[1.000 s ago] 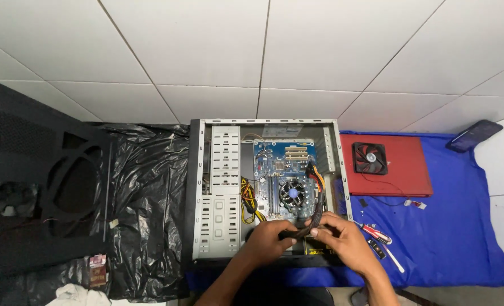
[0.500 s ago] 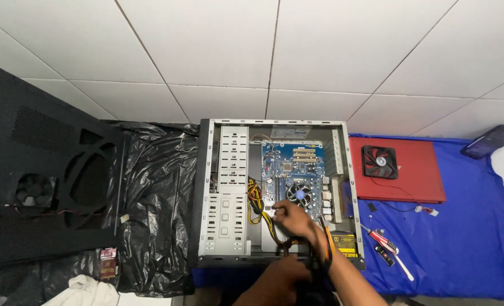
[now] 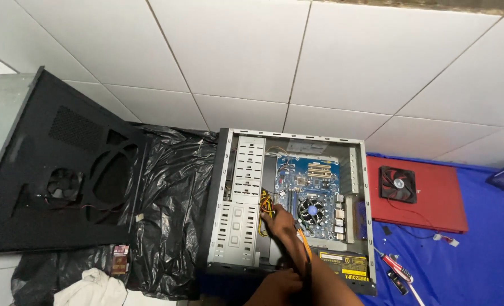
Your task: The person disassembles a desktop computer by removing the side panel, unscrewing and detaching the power supply unit, and then removing the motherboard from the case. They use a screwdriver to remove screws from the case and components.
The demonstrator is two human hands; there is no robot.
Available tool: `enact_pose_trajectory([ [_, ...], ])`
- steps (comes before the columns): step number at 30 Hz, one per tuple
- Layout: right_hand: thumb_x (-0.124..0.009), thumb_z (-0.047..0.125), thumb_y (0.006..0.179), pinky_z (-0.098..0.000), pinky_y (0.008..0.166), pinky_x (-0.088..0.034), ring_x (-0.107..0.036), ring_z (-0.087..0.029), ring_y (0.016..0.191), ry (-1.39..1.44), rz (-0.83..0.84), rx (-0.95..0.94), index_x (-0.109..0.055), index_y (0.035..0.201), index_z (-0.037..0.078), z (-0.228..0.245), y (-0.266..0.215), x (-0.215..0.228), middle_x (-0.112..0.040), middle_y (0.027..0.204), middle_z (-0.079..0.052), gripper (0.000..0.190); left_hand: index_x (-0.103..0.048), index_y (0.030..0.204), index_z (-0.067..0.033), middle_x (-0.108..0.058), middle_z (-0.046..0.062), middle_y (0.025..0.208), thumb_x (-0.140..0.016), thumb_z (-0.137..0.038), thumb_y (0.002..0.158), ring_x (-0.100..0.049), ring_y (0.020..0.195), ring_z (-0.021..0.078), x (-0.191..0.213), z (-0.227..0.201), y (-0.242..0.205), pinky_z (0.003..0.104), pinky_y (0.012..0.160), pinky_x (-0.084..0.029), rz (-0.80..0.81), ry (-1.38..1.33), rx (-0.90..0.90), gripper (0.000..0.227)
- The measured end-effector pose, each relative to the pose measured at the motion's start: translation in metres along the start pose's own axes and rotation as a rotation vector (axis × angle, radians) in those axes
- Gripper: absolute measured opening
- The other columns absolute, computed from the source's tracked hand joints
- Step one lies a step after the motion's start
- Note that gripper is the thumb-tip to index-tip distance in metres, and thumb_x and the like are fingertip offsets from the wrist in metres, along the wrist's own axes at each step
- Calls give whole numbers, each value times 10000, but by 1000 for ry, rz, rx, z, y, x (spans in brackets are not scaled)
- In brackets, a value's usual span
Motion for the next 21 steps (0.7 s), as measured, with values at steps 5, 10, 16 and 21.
enact_pose_trajectory([
  [5, -607, 423, 1003, -359, 814, -580, -682, -253, 949, 5, -49, -97, -579, 1243, 152, -33, 42, -7, -682, 1109, -98, 363, -641, 903, -96, -655, 94, 928, -678, -211, 837, -617, 913, 347, -6, 6, 2, 458, 682, -445, 14, -6, -3, 138],
  [10, -631, 262, 999, -285, 470, -507, -636, -193, 636, 372, -53, -248, -631, 1145, 132, -29, -6, 24, -696, 949, -67, 195, -603, 877, -84, -621, 151, 926, -606, -134, 648, -580, 832, 383, 56, -27, 22, 468, 616, -389, -75, -143, 249, 235],
  [16, -596, 159, 919, -295, 527, -454, -561, -167, 559, 428, 39, -165, -566, 1125, 74, -34, -74, 68, -657, 771, -87, 225, -630, 640, -189, -657, -18, 686, -631, -11, 657, -674, 642, 215, 109, -34, 35, 363, 560, -472, -430, -80, 313, 178],
  [21, -681, 28, 901, -295, 481, -396, -463, -137, 483, 667, 1, 75, -666, 1016, 57, -69, -81, 66, -563, 640, -57, 119, -636, 835, -104, -622, 99, 928, -431, 168, 598, -623, 917, 323, 129, -40, 48, 382, 790, -479, -565, -29, 234, 415],
])
Point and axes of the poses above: each hand's wrist, its own y-axis towards the middle knuckle, its own x-axis out of the back of the hand, z = x × y, the point moved 5 cm from there along y, towards the middle knuckle
